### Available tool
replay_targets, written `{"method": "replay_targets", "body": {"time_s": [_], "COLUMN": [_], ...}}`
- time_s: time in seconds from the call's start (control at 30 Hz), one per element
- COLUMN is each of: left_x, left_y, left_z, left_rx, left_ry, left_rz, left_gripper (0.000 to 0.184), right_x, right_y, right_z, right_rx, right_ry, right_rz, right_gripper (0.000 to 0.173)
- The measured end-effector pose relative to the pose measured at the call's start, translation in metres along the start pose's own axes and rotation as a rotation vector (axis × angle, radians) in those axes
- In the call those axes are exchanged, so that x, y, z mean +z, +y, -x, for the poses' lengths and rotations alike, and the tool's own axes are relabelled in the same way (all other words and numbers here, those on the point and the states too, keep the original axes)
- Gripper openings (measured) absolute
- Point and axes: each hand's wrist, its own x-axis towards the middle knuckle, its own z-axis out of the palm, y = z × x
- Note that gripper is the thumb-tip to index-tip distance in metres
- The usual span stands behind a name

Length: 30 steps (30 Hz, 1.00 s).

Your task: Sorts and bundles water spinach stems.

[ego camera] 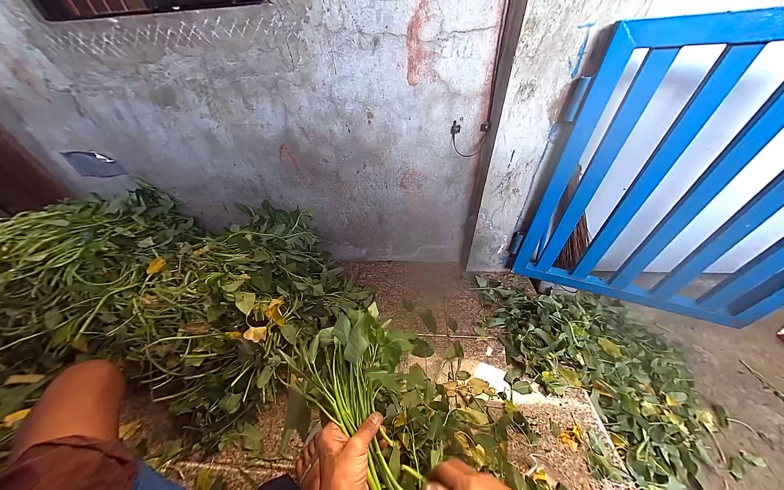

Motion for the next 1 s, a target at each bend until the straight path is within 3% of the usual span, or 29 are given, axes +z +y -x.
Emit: {"method": "replay_targets", "body": {"time_s": [0.07,0.17,0.27,0.37,0.47,0.57,0.67,0.7,0.77,0.83,0.9,0.93,1.0], "left_x": [-0.001,0.002,0.003,0.007,0.009,0.008,0.002,-0.001,-0.006,-0.011,-0.013,-0.013,-0.012], "left_y": [0.001,0.002,0.002,0.0,-0.004,-0.005,-0.004,-0.002,0.005,0.015,0.024,0.028,0.036], "left_z": [0.003,0.009,0.012,0.017,0.022,0.022,0.015,0.012,0.006,0.005,0.007,0.009,0.012], "left_rx": [-0.015,-0.055,-0.078,-0.073,-0.055,-0.064,-0.046,-0.02,0.047,0.089,0.104,0.113,0.13], "left_ry": [-0.017,-0.052,-0.087,-0.151,-0.251,-0.306,-0.25,-0.201,-0.077,0.031,0.107,0.132,0.159], "left_rz": [-0.004,0.018,0.039,0.007,-0.055,-0.1,-0.099,-0.098,-0.084,-0.055,-0.003,0.021,0.053], "left_gripper": [0.022,0.023,0.024,0.029,0.033,0.032,0.031,0.031,0.03,0.029,0.028,0.028,0.027], "right_x": [-0.02,-0.04,-0.028,-0.007,0.0,-0.009,-0.007,-0.004,0.003,0.016,0.053,0.074,0.115], "right_y": [0.001,-0.001,-0.004,-0.001,-0.005,-0.005,0.014,0.027,0.069,0.113,0.147,0.154,0.156], "right_z": [-0.005,-0.012,-0.018,-0.033,-0.049,-0.052,-0.056,-0.059,-0.068,-0.073,-0.071,-0.064,-0.044], "right_rx": [0.018,-0.024,-0.046,-0.091,-0.088,0.005,0.011,0.02,0.091,0.298,0.445,0.443,0.263], "right_ry": [0.098,0.127,0.228,0.33,0.267,0.228,0.277,0.303,0.279,0.014,-0.233,-0.313,-0.399], "right_rz": [0.086,0.088,0.068,-0.272,-0.756,-0.915,-0.951,-0.895,-0.515,-0.055,0.172,0.225,0.281], "right_gripper": [0.06,0.041,0.047,0.047,0.03,0.017,0.017,0.018,0.024,0.036,0.048,0.05,0.045]}}
